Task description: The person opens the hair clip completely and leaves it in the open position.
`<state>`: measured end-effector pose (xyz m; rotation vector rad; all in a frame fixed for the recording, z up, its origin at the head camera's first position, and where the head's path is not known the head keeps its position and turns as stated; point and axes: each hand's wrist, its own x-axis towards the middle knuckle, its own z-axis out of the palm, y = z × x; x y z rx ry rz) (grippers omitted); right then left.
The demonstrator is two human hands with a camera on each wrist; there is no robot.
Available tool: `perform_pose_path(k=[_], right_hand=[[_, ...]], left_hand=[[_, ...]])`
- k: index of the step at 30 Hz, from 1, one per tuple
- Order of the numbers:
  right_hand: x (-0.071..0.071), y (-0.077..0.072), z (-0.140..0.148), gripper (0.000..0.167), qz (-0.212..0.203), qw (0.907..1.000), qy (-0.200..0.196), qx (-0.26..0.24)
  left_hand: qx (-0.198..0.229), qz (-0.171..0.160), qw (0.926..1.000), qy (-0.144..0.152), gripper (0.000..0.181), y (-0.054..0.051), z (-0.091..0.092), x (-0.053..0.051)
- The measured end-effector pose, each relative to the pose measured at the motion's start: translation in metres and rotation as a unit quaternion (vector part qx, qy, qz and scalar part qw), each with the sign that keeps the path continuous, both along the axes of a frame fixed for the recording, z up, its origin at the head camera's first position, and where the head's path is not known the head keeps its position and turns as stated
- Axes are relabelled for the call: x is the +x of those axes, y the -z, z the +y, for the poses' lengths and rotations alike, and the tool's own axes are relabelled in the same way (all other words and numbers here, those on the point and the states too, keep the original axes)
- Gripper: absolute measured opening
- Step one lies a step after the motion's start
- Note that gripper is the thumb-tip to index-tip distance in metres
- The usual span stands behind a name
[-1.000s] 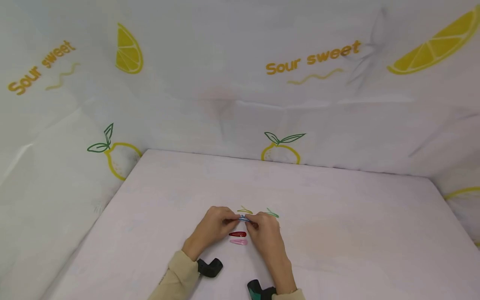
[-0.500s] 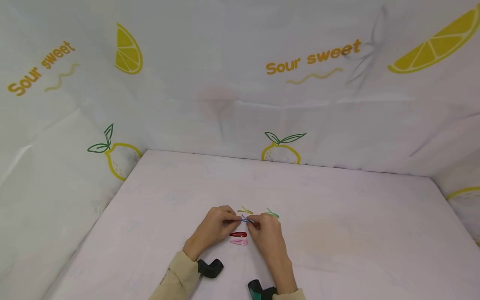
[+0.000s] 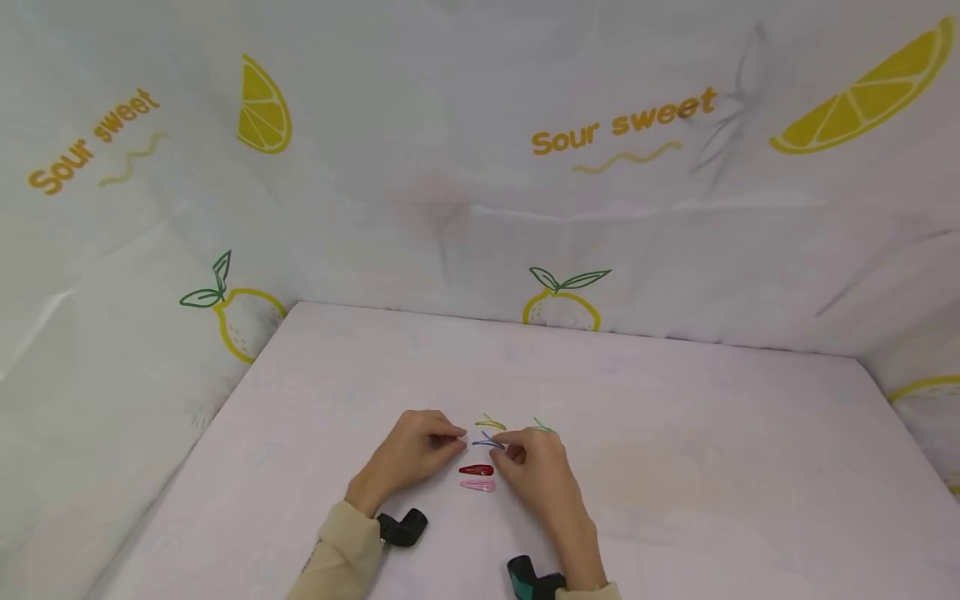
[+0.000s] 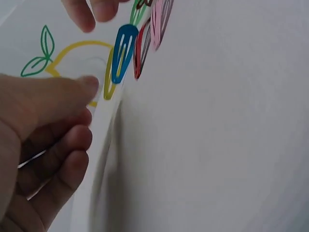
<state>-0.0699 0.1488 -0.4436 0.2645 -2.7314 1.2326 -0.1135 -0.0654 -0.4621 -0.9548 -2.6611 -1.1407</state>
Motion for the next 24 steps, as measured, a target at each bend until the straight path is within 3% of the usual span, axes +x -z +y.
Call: perform_pose_path(k=[6,12,17,24], right_hand=[[0.001,-0.004,0.004,0.009,-0.032,0.9974,-0.057,-0.029],[0.0,-0.002,0.006,0.013,-0.083,0.9896,-0.111,-0.039],[-0.001,0.004,0.004,0.013,-0.083,0.9878,-0.13,-0.024],[-0.002,0.007,0.002,0.01,-0.075,0.9892,-0.125,-0.012]], left_hand=[[-0.016,-0.029,0.9988,0.036,0.013,-0.013,-0.007,0.002],[-0.056,-0.077,0.9919,0.085,0.012,-0.016,-0.005,0.005],[-0.081,-0.085,0.9891,0.088,0.011,-0.015,-0.002,0.006],[-0.109,-0.064,0.9887,0.081,0.01,-0.013,0.003,0.007]])
